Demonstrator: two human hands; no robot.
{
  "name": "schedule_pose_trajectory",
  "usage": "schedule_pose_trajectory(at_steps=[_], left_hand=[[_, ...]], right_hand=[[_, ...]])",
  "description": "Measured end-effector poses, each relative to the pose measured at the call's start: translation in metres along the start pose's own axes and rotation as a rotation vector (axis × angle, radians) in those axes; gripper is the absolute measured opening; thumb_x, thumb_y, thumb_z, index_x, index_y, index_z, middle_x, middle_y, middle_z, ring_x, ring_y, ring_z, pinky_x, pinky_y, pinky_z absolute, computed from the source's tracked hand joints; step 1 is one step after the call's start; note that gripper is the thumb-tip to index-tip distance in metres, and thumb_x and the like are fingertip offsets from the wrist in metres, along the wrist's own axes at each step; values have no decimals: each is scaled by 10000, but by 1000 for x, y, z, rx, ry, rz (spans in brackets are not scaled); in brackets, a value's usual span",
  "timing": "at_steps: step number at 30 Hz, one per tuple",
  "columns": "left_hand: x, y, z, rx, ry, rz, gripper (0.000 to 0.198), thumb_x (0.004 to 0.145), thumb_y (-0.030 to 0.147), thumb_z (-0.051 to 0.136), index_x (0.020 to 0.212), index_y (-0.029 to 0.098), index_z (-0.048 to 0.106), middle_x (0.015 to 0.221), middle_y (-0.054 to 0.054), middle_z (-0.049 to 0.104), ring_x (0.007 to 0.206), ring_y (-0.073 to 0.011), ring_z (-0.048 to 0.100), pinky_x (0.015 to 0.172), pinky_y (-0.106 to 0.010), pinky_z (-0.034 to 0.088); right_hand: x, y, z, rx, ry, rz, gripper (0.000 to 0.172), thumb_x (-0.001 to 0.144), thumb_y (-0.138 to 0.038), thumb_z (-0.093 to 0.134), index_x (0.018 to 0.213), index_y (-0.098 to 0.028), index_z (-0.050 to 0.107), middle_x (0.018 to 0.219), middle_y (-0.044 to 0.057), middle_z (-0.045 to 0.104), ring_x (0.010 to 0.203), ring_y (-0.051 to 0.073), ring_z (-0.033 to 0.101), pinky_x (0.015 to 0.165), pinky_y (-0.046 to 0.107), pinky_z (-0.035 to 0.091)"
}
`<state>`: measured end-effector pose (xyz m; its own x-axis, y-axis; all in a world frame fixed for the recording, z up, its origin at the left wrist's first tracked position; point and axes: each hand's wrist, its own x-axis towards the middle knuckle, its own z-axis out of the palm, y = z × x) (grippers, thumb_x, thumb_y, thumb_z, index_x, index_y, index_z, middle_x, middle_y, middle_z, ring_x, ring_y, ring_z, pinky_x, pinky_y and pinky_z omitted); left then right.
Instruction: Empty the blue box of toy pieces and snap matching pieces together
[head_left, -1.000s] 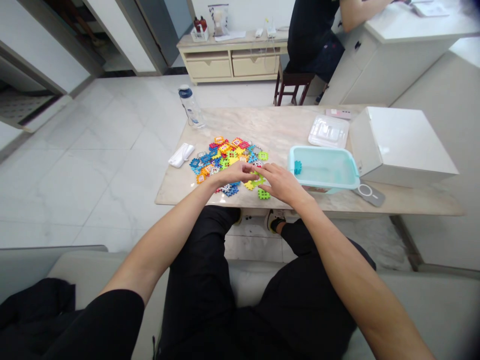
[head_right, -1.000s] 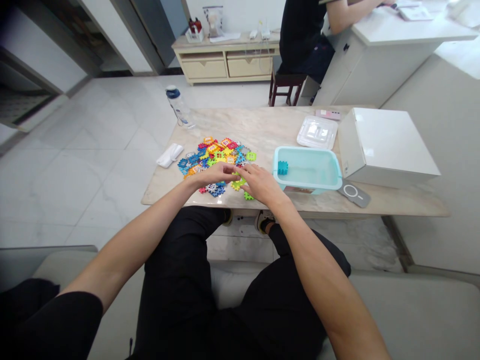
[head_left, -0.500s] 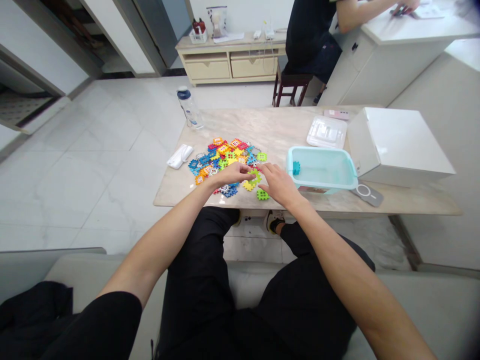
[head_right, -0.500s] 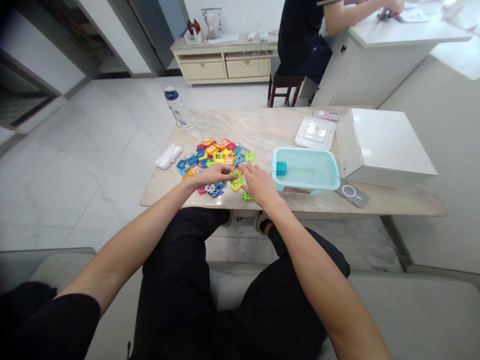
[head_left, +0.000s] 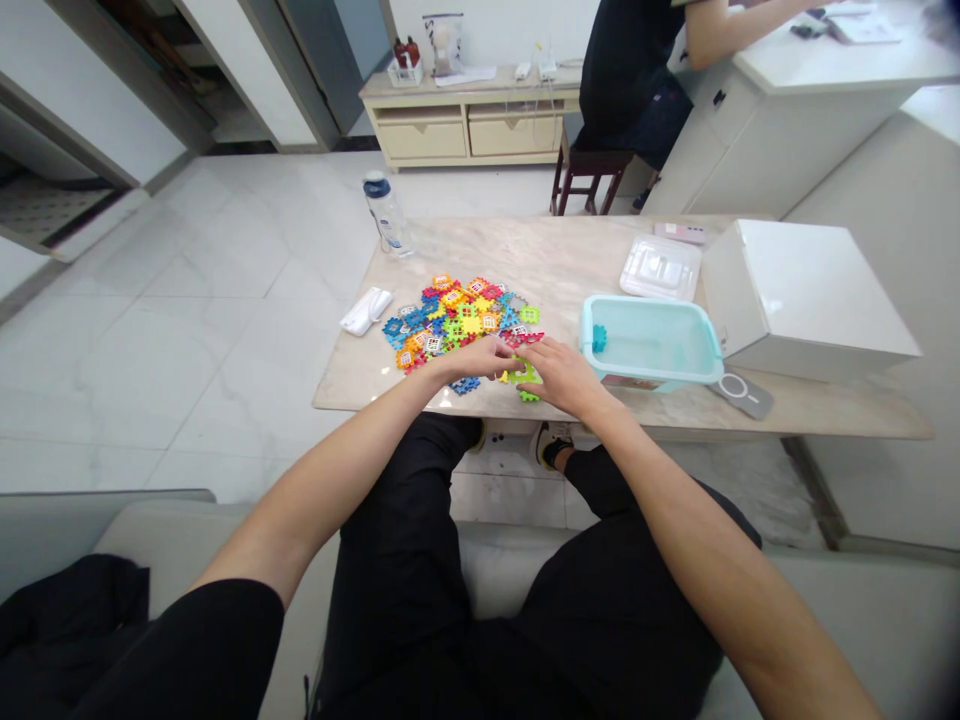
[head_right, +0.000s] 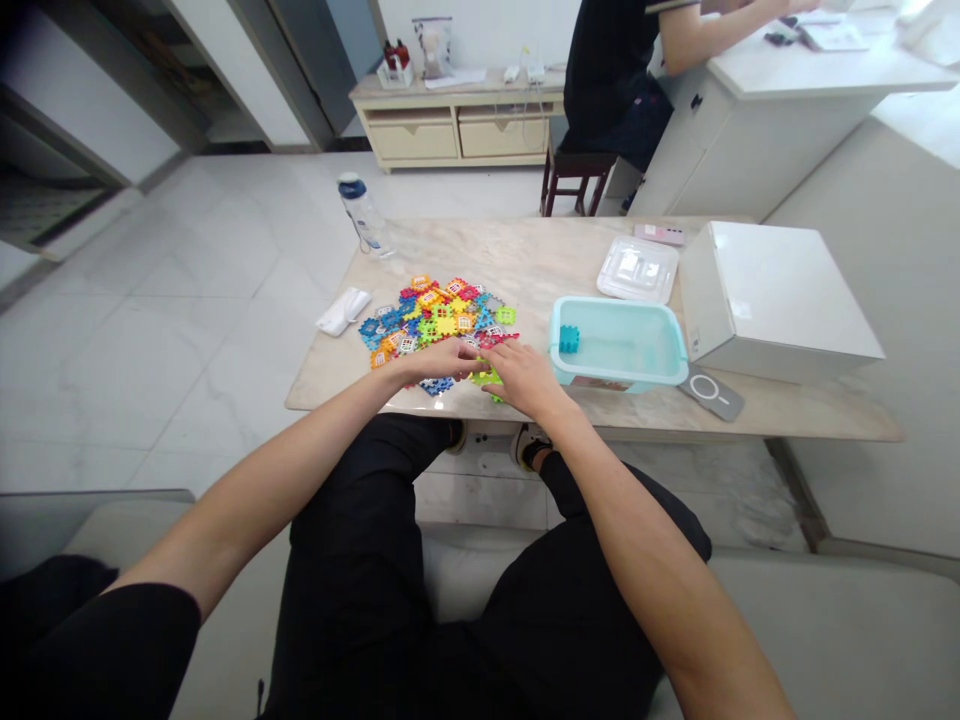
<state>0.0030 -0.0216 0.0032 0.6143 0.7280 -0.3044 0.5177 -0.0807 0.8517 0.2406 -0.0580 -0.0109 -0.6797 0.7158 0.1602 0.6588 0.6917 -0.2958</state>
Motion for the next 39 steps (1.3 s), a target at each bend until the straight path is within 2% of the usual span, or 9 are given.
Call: schedule_pose_trajectory(at_steps=[2, 6, 8, 15, 22, 26, 29, 33, 39], left_hand=[[1, -6, -1, 84, 80, -8, 501, 903, 672, 692, 755, 194, 715, 707, -35, 641, 670, -185, 551, 627, -294, 393], [-2, -18, -14, 244, 356, -33, 378, 894, 557, 680, 776, 198, 698, 773, -57, 704, 730, -208, 597, 661, -300, 394], [-6, -23, -21, 233, 397, -53, 375, 928, 534, 622, 798, 191, 699, 777, -52, 696, 732, -208, 605, 668, -306, 397], [-20, -35, -32, 228, 420, -70, 346, 935, 493, 602, 777, 194, 676, 757, -43, 682, 736, -205, 596, 666, -315, 383], [-29, -47, -39, 86, 406, -64, 368, 931, 537, 596, 785, 207, 667, 809, -49, 706, 753, -212, 604, 662, -316, 400], [-33, -47, -42, 117, 399, -49, 376, 942, 513, 580, 729, 207, 627, 743, -31, 650, 706, -194, 569, 659, -320, 374], [-35, -46, -42, 144, 395, -35, 381, 952, 507, 584, 732, 202, 640, 727, -26, 634, 702, -191, 565, 654, -319, 361], [-34, -47, -42, 135, 393, -25, 368, 952, 504, 597, 772, 193, 677, 765, -42, 688, 737, -201, 596, 665, -313, 377], [-34, -61, -47, 107, 382, -74, 311, 894, 471, 638, 765, 194, 694, 766, -38, 718, 740, -205, 615, 681, -303, 406]], right_hand=[[-1, 5, 3, -25, -46, 27, 507, 988, -315, 843, 1449, -165, 691, 1380, 184, 754, 1305, 360, 659, 1106, 507, 549], [-5, 17, 11, -66, -152, 102, 574, 965, -355, 881, 1464, -139, 698, 1332, 194, 780, 1288, 364, 682, 1103, 483, 552], [-8, 22, 16, -70, -200, 124, 596, 970, -368, 879, 1488, -141, 691, 1346, 198, 782, 1291, 366, 693, 1107, 473, 552], [-12, 30, 30, -121, -296, 172, 530, 991, -415, 858, 1418, -132, 724, 1373, 217, 766, 1292, 371, 707, 1092, 454, 558], [-5, 29, 43, -144, -348, 153, 488, 972, -367, 865, 1379, -137, 725, 1359, 200, 761, 1295, 356, 703, 1087, 422, 550], [-1, 30, 50, -147, -376, 142, 483, 961, -367, 871, 1362, -139, 728, 1338, 195, 762, 1270, 346, 701, 1075, 414, 542], [0, 31, 51, -147, -396, 136, 469, 956, -367, 871, 1341, -136, 735, 1332, 197, 759, 1258, 349, 699, 1061, 417, 542], [-1, 30, 51, -140, -396, 131, 483, 967, -378, 859, 1362, -132, 726, 1345, 192, 748, 1272, 348, 691, 1067, 412, 540], [-1, 31, 52, -143, -409, 126, 535, 960, -401, 865, 1396, -133, 708, 1363, 192, 728, 1286, 354, 686, 1066, 410, 547]])
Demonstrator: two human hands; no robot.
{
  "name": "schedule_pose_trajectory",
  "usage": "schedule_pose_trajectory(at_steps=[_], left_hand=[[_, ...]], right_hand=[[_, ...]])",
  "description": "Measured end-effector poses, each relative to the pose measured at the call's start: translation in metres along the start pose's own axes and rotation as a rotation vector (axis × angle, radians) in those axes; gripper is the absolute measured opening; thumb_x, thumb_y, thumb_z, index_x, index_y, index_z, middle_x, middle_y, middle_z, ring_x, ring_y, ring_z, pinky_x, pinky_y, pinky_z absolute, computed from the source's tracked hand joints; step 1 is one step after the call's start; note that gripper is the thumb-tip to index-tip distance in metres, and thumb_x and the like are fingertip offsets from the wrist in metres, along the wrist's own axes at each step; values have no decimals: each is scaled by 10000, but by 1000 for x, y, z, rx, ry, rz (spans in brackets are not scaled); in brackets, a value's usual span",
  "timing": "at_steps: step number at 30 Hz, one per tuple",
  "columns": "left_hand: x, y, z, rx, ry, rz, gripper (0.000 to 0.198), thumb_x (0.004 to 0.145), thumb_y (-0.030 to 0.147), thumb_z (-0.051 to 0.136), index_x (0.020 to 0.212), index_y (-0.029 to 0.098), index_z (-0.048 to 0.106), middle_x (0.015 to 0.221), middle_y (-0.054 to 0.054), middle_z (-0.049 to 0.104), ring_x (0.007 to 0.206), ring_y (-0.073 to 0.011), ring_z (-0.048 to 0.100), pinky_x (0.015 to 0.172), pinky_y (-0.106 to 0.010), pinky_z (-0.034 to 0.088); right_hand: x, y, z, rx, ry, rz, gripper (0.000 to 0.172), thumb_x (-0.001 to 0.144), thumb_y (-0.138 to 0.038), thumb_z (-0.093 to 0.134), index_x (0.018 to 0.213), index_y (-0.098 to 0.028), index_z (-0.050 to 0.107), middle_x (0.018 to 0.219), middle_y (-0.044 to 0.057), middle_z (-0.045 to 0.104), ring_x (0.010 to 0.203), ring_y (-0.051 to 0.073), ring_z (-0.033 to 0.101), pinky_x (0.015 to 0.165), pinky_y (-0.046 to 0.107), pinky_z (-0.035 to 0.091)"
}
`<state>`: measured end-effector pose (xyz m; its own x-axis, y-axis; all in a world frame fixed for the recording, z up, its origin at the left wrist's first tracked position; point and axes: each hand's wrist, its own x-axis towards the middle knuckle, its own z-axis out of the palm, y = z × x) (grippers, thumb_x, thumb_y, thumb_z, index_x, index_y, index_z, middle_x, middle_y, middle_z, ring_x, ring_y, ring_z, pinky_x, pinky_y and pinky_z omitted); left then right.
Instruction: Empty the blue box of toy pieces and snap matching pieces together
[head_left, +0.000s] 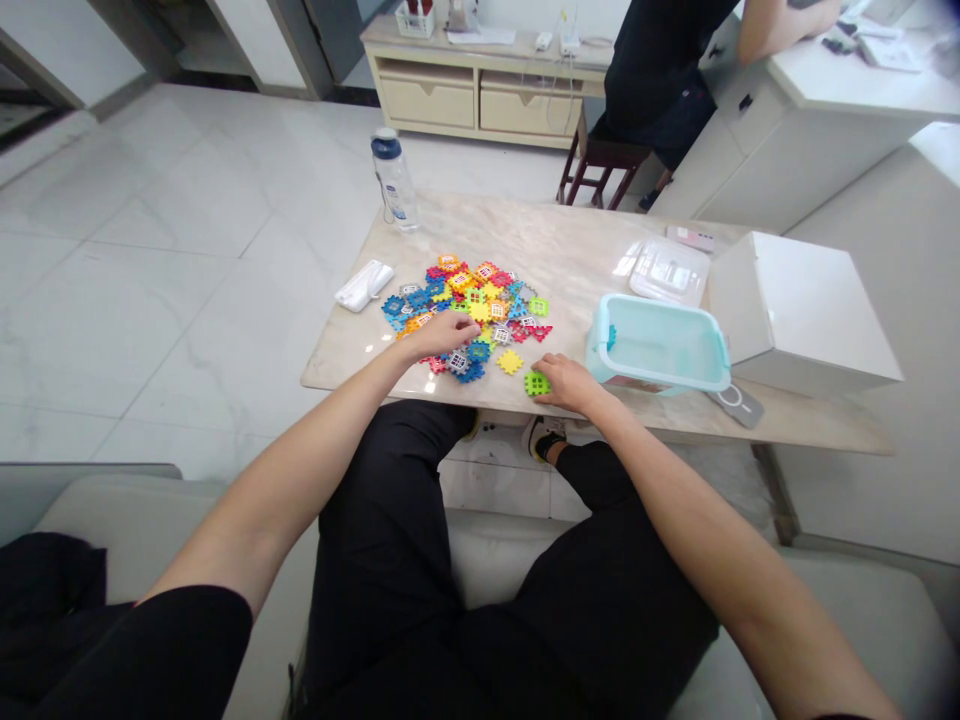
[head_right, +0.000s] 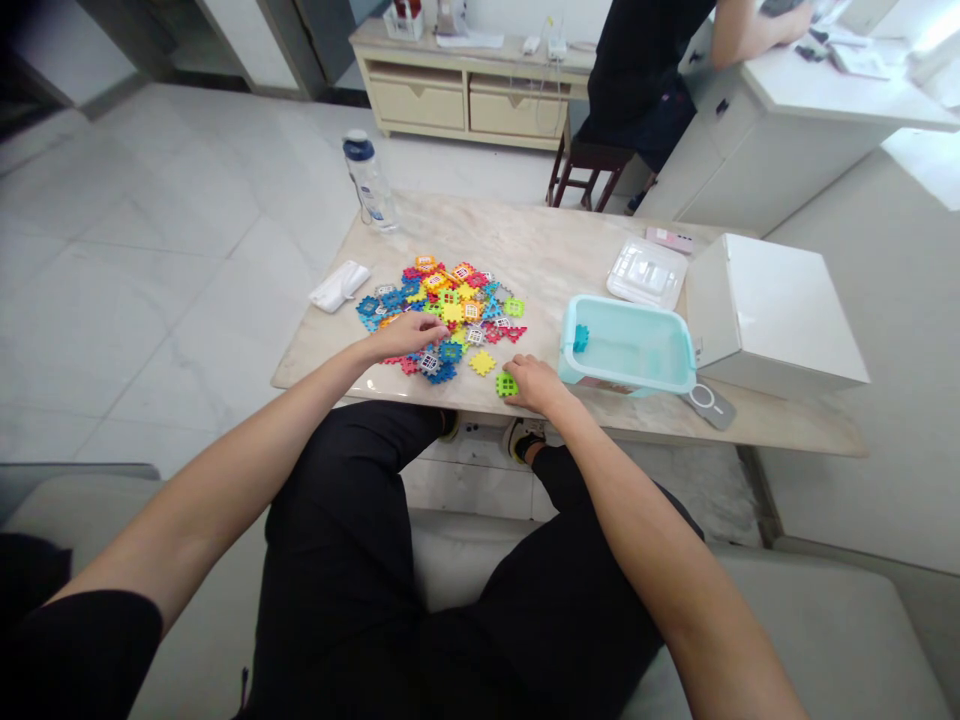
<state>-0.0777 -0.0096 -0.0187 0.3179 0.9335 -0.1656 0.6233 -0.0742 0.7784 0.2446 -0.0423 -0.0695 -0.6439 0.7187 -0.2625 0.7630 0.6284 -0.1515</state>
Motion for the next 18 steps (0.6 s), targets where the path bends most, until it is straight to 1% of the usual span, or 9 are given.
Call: schedule_pose_trajectory(at_steps=[3, 6, 8, 12, 15, 18], left_hand=[[1, -6, -3, -5, 7, -33, 276, 876, 446, 651, 781, 193, 709, 759, -34, 713, 750, -203, 612, 699, -294, 421], [1, -7, -3, 5, 11, -36, 274, 880, 435, 655, 747, 197, 688, 724, -23, 669, 702, -188, 571, 698, -296, 416], [0, -5, -2, 18, 9, -29, 291, 890, 440, 651, 728, 198, 674, 712, -18, 648, 685, -184, 555, 688, -299, 407], [0, 5, 8, 30, 3, -8, 320, 911, 465, 647, 731, 201, 670, 705, -15, 639, 677, -185, 551, 667, -301, 391], [0, 16, 16, 73, -21, 53, 318, 924, 471, 646, 770, 197, 691, 747, -28, 678, 712, -196, 584, 676, -302, 391], [-1, 28, 21, 108, -45, 110, 303, 935, 464, 642, 827, 193, 723, 818, -49, 731, 769, -214, 631, 707, -305, 416]], right_hand=[[0, 1, 0, -9, -4, -1, 535, 956, -426, 865, 1377, -132, 712, 1352, 200, 727, 1289, 360, 685, 1058, 413, 550], [1, 2, -1, -7, -6, -10, 458, 961, -372, 848, 1340, -142, 731, 1329, 194, 736, 1283, 349, 696, 1056, 408, 556], [4, 1, 0, 11, -20, -7, 395, 959, -340, 846, 1296, -156, 753, 1303, 179, 747, 1237, 328, 726, 1046, 383, 565], [10, 1, 4, 64, -41, 39, 338, 930, -310, 877, 1218, -159, 787, 1267, 173, 760, 1132, 308, 772, 1021, 353, 585], [13, 0, 9, 88, -30, 63, 350, 903, -295, 900, 1198, -136, 797, 1256, 182, 766, 1124, 313, 777, 1022, 348, 591], [12, -2, 9, 119, -9, 83, 348, 884, -275, 913, 1178, -127, 803, 1236, 179, 776, 1112, 306, 779, 1019, 338, 594]])
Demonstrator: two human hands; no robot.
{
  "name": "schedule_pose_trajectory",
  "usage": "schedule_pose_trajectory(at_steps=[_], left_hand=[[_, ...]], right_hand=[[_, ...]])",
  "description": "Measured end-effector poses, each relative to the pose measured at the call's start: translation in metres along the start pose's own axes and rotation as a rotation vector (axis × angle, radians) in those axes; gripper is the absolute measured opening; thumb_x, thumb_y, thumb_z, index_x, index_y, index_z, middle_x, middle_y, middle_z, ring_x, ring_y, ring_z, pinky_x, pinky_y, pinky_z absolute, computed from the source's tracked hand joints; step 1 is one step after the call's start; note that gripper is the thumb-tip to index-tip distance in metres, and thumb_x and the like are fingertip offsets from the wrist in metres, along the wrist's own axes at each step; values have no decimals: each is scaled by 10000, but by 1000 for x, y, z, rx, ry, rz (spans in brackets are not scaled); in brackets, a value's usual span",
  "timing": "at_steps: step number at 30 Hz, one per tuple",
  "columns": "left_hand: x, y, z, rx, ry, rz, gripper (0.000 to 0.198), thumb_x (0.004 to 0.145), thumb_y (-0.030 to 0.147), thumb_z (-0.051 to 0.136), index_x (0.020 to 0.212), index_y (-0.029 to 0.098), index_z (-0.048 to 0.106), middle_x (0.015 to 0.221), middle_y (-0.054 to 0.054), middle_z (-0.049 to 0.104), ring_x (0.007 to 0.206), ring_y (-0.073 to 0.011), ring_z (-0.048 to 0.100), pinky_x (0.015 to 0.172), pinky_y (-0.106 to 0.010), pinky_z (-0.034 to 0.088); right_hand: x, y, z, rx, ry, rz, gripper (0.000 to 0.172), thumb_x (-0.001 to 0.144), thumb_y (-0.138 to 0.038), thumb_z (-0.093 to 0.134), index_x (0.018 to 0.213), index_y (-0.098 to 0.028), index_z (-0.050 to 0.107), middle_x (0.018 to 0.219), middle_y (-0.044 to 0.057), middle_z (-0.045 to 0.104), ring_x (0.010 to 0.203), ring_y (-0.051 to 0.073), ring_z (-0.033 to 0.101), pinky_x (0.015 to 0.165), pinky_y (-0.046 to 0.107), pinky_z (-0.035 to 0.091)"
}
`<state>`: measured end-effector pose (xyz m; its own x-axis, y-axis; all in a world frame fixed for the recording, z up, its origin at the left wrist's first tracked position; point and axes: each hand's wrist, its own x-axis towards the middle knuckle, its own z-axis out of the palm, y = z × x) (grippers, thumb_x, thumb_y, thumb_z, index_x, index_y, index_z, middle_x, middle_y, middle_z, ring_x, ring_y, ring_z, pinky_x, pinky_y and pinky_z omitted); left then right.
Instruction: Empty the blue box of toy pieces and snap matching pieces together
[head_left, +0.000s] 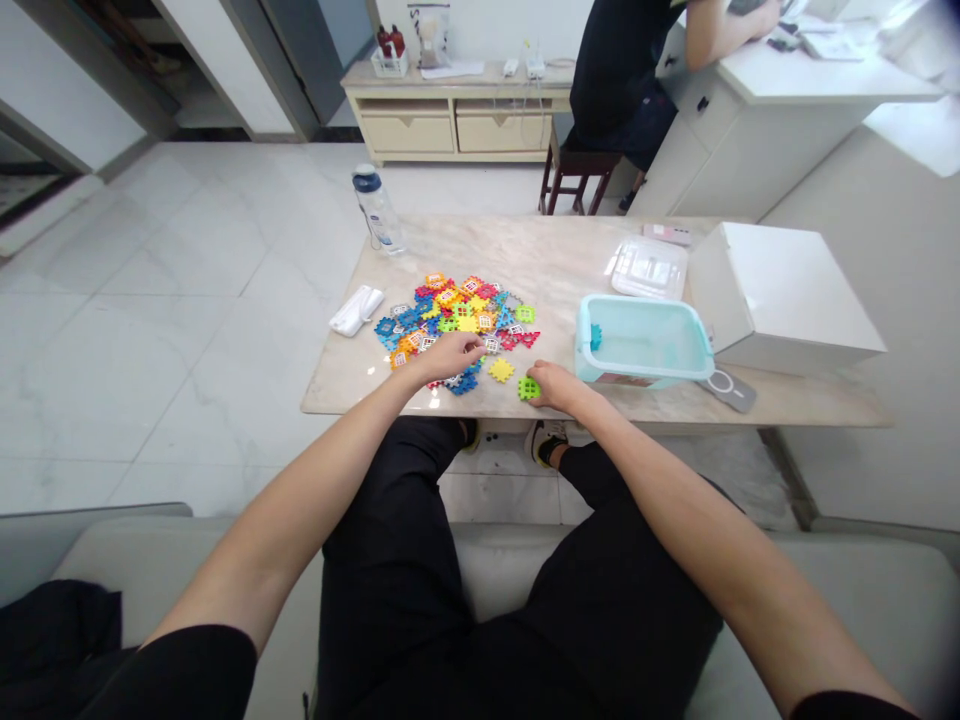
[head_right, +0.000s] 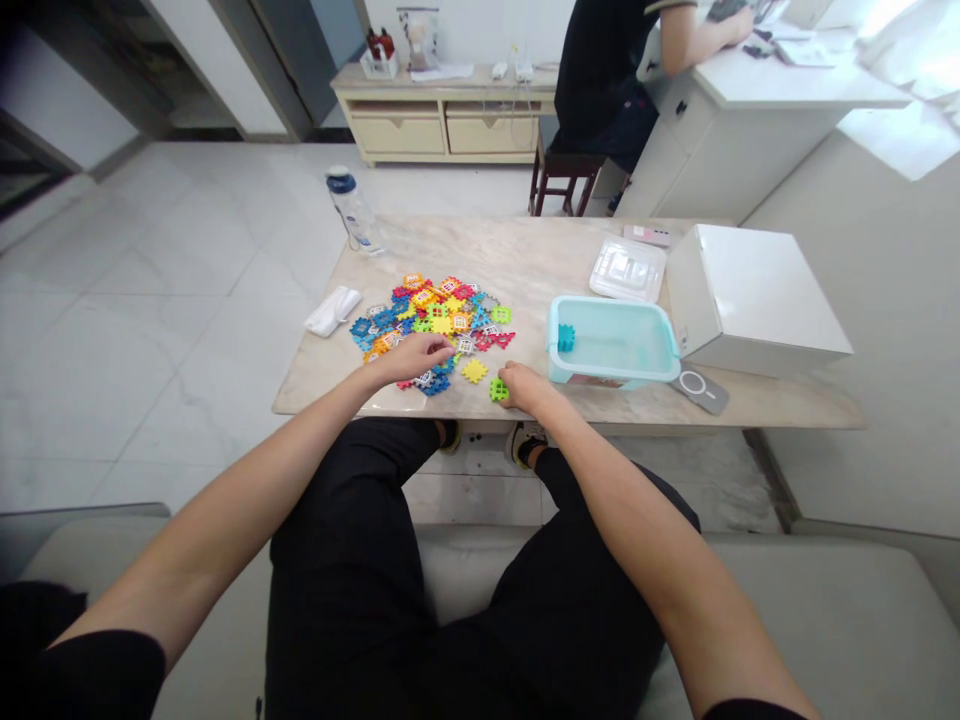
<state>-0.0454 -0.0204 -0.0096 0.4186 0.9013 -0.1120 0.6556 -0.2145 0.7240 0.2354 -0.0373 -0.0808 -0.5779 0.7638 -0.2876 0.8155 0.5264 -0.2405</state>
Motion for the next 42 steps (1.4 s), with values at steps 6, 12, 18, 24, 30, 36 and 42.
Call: schedule_pose_trajectory(at_steps=[6, 12, 18, 24, 30, 36, 42], left_hand=[[-3, 16, -1, -128, -5, -95, 381, 965, 533, 681, 888, 167, 757, 875, -73, 764, 814, -209, 673, 745, -299, 480], [-5, 37, 4, -737, -179, -181, 682, 847, 792, 818, 1078, 151, 796, 1181, -182, 832, 1015, -255, 778, 918, -354, 596], [-2, 62, 10, -1076, -221, -11, 641, 879, 695, 875, 1165, 124, 818, 1212, -212, 843, 1133, -301, 808, 1074, -415, 591], [-2, 66, 7, -1106, -242, 57, 636, 827, 642, 949, 1144, 103, 839, 1183, -224, 845, 1189, -348, 805, 1099, -455, 601], [0, 64, 8, -1074, -211, 1, 549, 734, 535, 1043, 1035, 116, 856, 1058, -143, 832, 1016, -240, 791, 979, -370, 625], [0, 68, 7, -1006, -156, -66, 565, 663, 528, 1073, 964, 110, 842, 924, -71, 765, 863, -165, 703, 868, -322, 580], [-1, 70, 10, -925, -99, -101, 534, 703, 566, 1034, 914, 128, 813, 860, -23, 695, 799, -132, 637, 814, -291, 538]], right_hand=[[-5, -5, -26, 123, 191, -10, 444, 916, -275, 884, 1306, -102, 763, 1300, 191, 766, 1204, 307, 740, 1093, 391, 579], [-24, -21, -77, 574, 806, -283, 496, 929, -349, 867, 1388, -214, 740, 1260, 123, 759, 1126, 284, 737, 1020, 444, 633], [-52, -41, -104, 576, 980, -398, 489, 943, -297, 847, 1416, -267, 730, 1268, 110, 750, 1151, 299, 732, 1026, 454, 643], [-53, -38, -96, 535, 944, -400, 520, 929, -250, 828, 1435, -264, 712, 1285, 117, 744, 1149, 303, 737, 1014, 464, 649], [-52, -36, -93, 535, 911, -430, 519, 949, -262, 833, 1449, -266, 695, 1301, 122, 739, 1217, 317, 726, 1056, 481, 631], [-50, -35, -90, 514, 888, -423, 477, 980, -319, 837, 1433, -260, 699, 1301, 136, 742, 1221, 327, 727, 1068, 504, 620], [-46, -37, -88, 449, 915, -401, 643, 969, -411, 874, 1549, -272, 632, 1370, 154, 744, 1289, 365, 704, 1110, 566, 590]])
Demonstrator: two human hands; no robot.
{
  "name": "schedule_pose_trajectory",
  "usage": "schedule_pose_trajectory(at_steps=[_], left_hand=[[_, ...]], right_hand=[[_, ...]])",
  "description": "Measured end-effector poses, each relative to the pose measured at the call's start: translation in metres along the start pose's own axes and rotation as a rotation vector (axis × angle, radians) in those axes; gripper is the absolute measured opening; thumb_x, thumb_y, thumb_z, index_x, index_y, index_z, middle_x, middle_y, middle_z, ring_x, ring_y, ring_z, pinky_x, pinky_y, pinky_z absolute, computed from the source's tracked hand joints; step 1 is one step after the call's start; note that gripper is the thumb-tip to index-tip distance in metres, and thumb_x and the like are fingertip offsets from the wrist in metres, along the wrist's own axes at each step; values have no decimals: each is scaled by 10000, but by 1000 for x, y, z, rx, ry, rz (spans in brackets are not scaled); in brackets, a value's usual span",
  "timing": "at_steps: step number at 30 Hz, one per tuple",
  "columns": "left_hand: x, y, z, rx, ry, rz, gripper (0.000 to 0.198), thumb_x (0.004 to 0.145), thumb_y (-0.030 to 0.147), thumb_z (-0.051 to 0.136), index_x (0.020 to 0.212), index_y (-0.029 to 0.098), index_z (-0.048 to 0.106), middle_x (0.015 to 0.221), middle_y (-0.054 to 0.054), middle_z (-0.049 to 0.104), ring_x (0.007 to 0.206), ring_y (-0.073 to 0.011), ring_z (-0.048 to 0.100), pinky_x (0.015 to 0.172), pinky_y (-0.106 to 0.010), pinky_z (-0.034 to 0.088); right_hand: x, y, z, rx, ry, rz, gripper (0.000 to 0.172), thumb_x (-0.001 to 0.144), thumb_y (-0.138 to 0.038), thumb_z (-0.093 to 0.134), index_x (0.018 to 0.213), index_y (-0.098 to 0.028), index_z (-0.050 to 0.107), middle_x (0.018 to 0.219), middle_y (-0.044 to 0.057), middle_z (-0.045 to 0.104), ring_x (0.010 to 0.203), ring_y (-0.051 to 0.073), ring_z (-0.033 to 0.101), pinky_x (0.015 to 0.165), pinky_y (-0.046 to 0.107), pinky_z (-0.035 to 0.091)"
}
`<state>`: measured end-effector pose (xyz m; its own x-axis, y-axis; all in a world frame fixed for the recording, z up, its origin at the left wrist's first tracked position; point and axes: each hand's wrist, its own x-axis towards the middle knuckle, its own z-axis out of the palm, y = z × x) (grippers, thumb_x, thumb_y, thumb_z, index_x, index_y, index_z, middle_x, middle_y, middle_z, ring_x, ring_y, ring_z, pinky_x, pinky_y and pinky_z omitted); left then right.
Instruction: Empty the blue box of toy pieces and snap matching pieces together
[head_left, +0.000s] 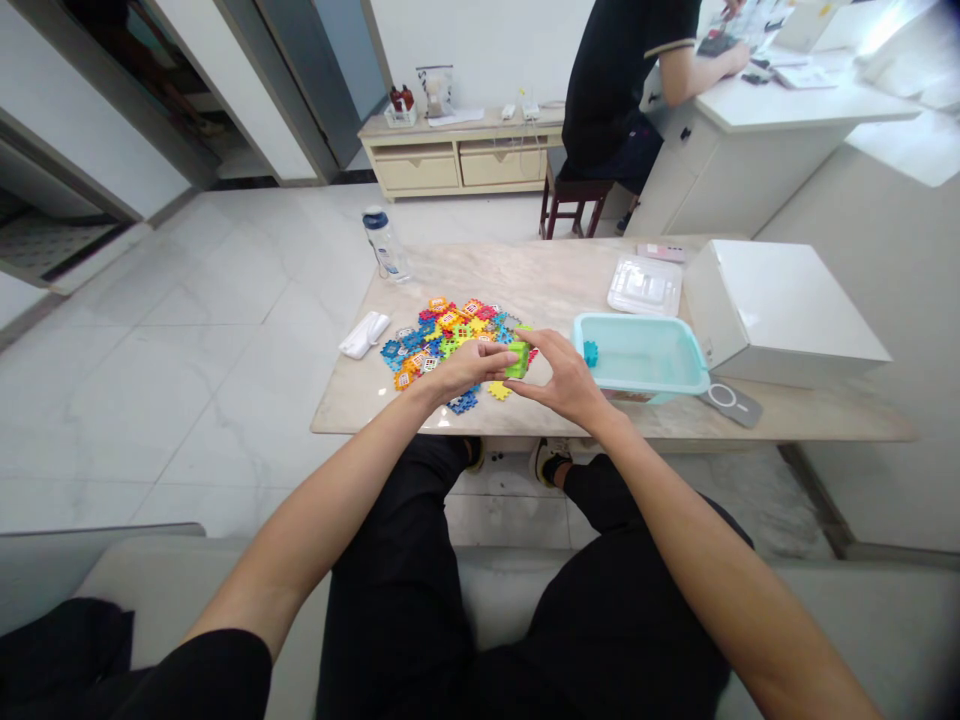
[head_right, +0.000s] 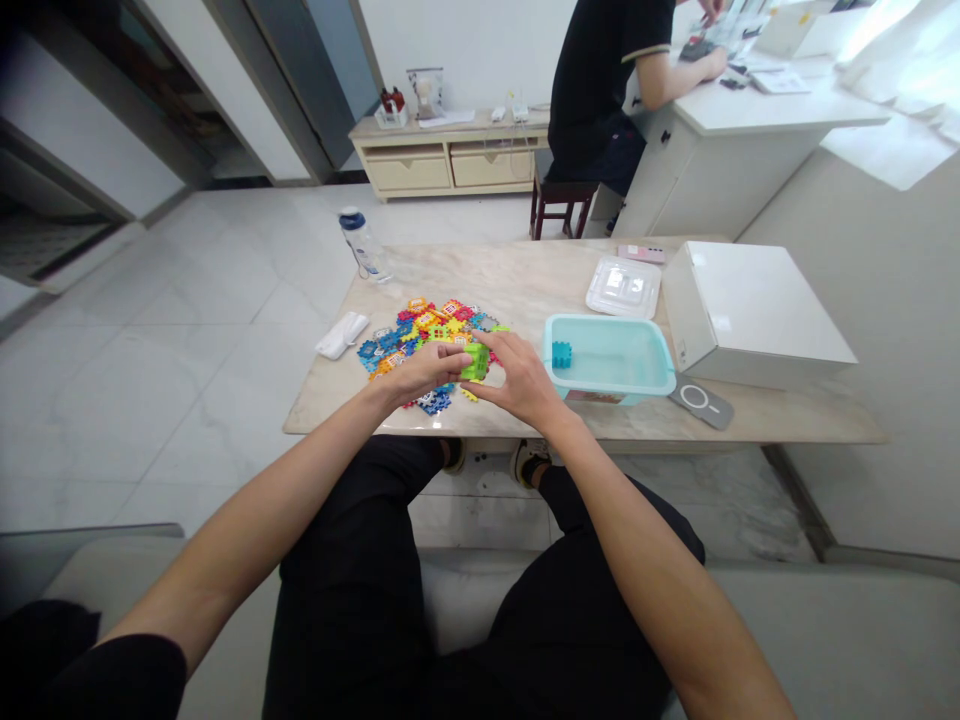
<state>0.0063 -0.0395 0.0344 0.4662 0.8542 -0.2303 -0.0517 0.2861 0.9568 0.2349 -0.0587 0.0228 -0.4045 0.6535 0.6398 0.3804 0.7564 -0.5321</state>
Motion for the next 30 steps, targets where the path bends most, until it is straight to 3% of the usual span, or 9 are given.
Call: schedule_pose_trajectory(at_steps=[6, 12, 18, 26, 30], left_hand=[[-5, 3, 4, 59, -18, 9, 522, 758, 558, 998, 971, 113, 826, 842, -26, 677, 771, -132, 628, 769, -278, 516], [-5, 2, 4, 52, -55, 9, 508, 779, 573, 983, 955, 124, 824, 842, -21, 671, 776, -131, 621, 780, -279, 519], [-6, 6, 6, 60, -105, 65, 482, 840, 560, 945, 1088, 156, 860, 996, -68, 766, 904, -157, 675, 832, -273, 515], [-9, 10, 7, 146, -53, 90, 539, 814, 582, 946, 1094, 129, 863, 1030, -107, 808, 836, -164, 672, 750, -273, 492], [-9, 9, 7, 118, -39, 88, 534, 805, 559, 965, 1091, 122, 855, 983, -95, 797, 840, -174, 695, 763, -272, 518]], right_hand=[[1, 0, 3, -49, 13, 13, 495, 975, -450, 864, 1421, -286, 726, 1294, 128, 786, 1219, 362, 726, 1062, 551, 589], [0, -1, 1, -185, 51, -29, 450, 959, -501, 886, 1312, -246, 772, 1192, 120, 824, 1118, 350, 736, 966, 507, 555], [0, 0, 2, -200, 55, -67, 405, 982, -484, 863, 1309, -261, 777, 1172, 108, 828, 1102, 348, 732, 942, 509, 542], [-1, -1, 3, -154, 2, 5, 602, 943, -496, 883, 1470, -272, 696, 1304, 134, 794, 1202, 386, 709, 1029, 567, 550], [-2, 0, 1, -149, -12, 3, 539, 941, -422, 880, 1434, -279, 714, 1307, 128, 791, 1211, 384, 709, 1033, 564, 553]])
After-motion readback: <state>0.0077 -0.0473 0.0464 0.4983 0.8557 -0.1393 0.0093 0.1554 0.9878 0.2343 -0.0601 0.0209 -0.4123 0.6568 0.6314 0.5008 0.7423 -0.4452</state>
